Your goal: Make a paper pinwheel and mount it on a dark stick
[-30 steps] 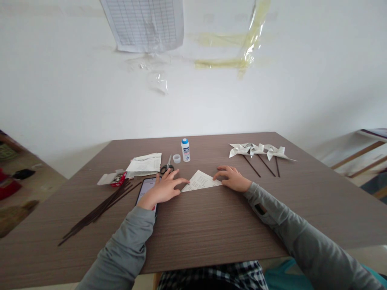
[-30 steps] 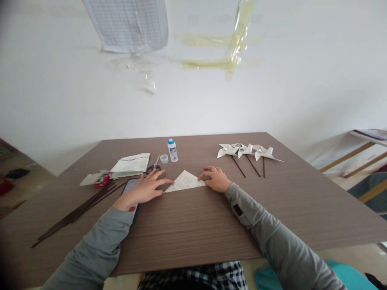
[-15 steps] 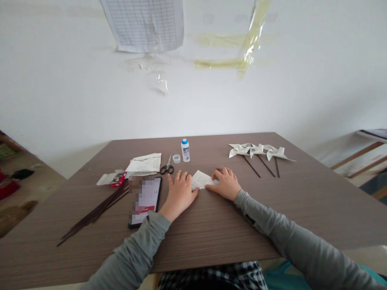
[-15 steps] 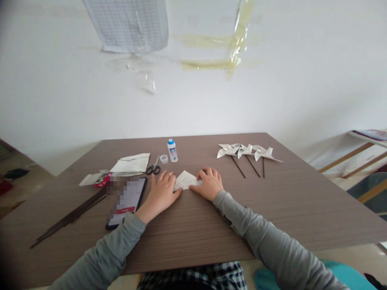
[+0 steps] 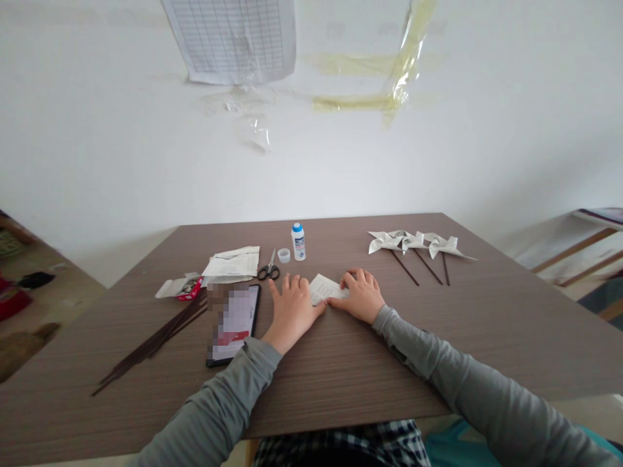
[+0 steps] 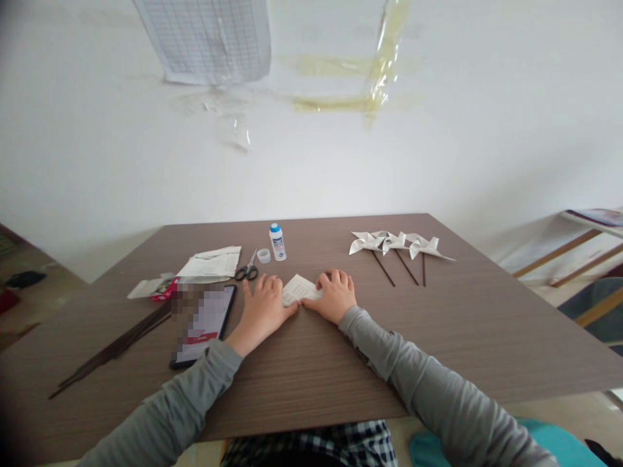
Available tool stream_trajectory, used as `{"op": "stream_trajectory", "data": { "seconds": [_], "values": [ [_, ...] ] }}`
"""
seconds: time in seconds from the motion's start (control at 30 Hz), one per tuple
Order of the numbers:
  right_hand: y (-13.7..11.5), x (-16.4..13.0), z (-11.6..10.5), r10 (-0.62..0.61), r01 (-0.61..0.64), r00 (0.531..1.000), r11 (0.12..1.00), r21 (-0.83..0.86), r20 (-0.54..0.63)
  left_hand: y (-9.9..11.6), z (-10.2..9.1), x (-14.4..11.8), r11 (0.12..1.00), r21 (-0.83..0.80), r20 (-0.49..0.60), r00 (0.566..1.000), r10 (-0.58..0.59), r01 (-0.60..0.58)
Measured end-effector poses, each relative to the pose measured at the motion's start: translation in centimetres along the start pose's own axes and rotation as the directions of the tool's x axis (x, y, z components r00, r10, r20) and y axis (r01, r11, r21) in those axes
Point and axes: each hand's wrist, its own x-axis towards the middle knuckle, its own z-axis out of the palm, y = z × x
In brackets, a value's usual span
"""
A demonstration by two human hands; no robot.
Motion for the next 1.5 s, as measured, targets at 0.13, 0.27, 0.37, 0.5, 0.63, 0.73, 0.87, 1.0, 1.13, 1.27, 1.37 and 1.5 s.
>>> {"op": "stream_trajectory", "data": {
  "seconds": [0.13, 0.27, 0.37, 0.5, 0.63, 0.73, 0.87, 1.0, 1.13, 1.27, 1.37, 1.5],
  "values": [
    [0.0, 0.0, -0.1, 0.006, -0.006, 1.000, 1.000, -0.002, 0.005, -0.2, -0.3, 0.1, 1.000, 0.000, 0.015, 1.000, 0.001, -0.001],
    [0.4, 0.0, -0.3, 0.001, -0.001, 1.000, 1.000, 0.008, 0.016, -0.6, -0.3, 0.2, 1.000, 0.007, 0.021, 1.000, 0.022, -0.022],
    [1.0, 0.3, -0.4, -0.003, 0.003, 1.000, 1.000, 0.019, 0.027, -0.8, -0.3, 0.2, 1.000, -0.008, 0.041, 0.999, 0.026, -0.025],
    [1.8, 0.6, -0.6, -0.019, 0.017, 0.999, 0.999, 0.042, 0.040, -0.9, -0.6, 0.1, 0.999, -0.034, 0.068, 0.997, 0.021, -0.019],
    [2.4, 0.9, -1.0, -0.030, 0.026, 0.997, 0.998, 0.059, 0.068, -1.2, -1.0, 0.0, 0.999, -0.046, 0.093, 0.995, 0.021, -0.017],
    [2.9, 1.1, -1.5, -0.040, 0.034, 0.996, 0.997, 0.069, 0.085, -1.7, -1.3, 0.0, 0.998, -0.066, 0.112, 0.994, 0.015, -0.007],
    [3.7, 1.4, -1.8, -0.070, 0.063, 0.992, 0.995, 0.072, 0.105, -2.6, -1.2, 0.2, 0.995, -0.094, 0.110, 0.994, 0.029, -0.019],
    [4.7, 1.7, -1.9, -0.114, 0.105, 0.986, 0.991, 0.080, 0.121, -3.4, -1.0, 0.5, 0.996, -0.087, 0.127, 0.991, 0.041, -0.030],
    [5.8, 2.2, -1.9, -0.166, 0.156, 0.979, 0.984, 0.091, 0.117, -4.1, -0.9, 0.8, 0.996, -0.086, 0.173, 0.984, 0.039, -0.024],
    [7.2, 3.0, -1.6, -0.266, 0.253, 0.959, 0.959, 0.132, 0.095, -5.1, -0.9, 1.2, 0.995, -0.095, 0.222, 0.973, 0.056, -0.036],
    [8.2, 3.5, -1.4, -0.315, 0.297, 0.945, 0.941, 0.163, 0.094, -5.7, -1.1, 1.4, 0.994, -0.099, 0.250, 0.965, 0.073, -0.050],
    [8.9, 3.8, -1.5, -0.320, 0.296, 0.938, 0.939, 0.173, 0.132, -6.5, -1.3, 1.7, 0.992, -0.107, 0.270, 0.958, 0.096, -0.069]
  ]
}}
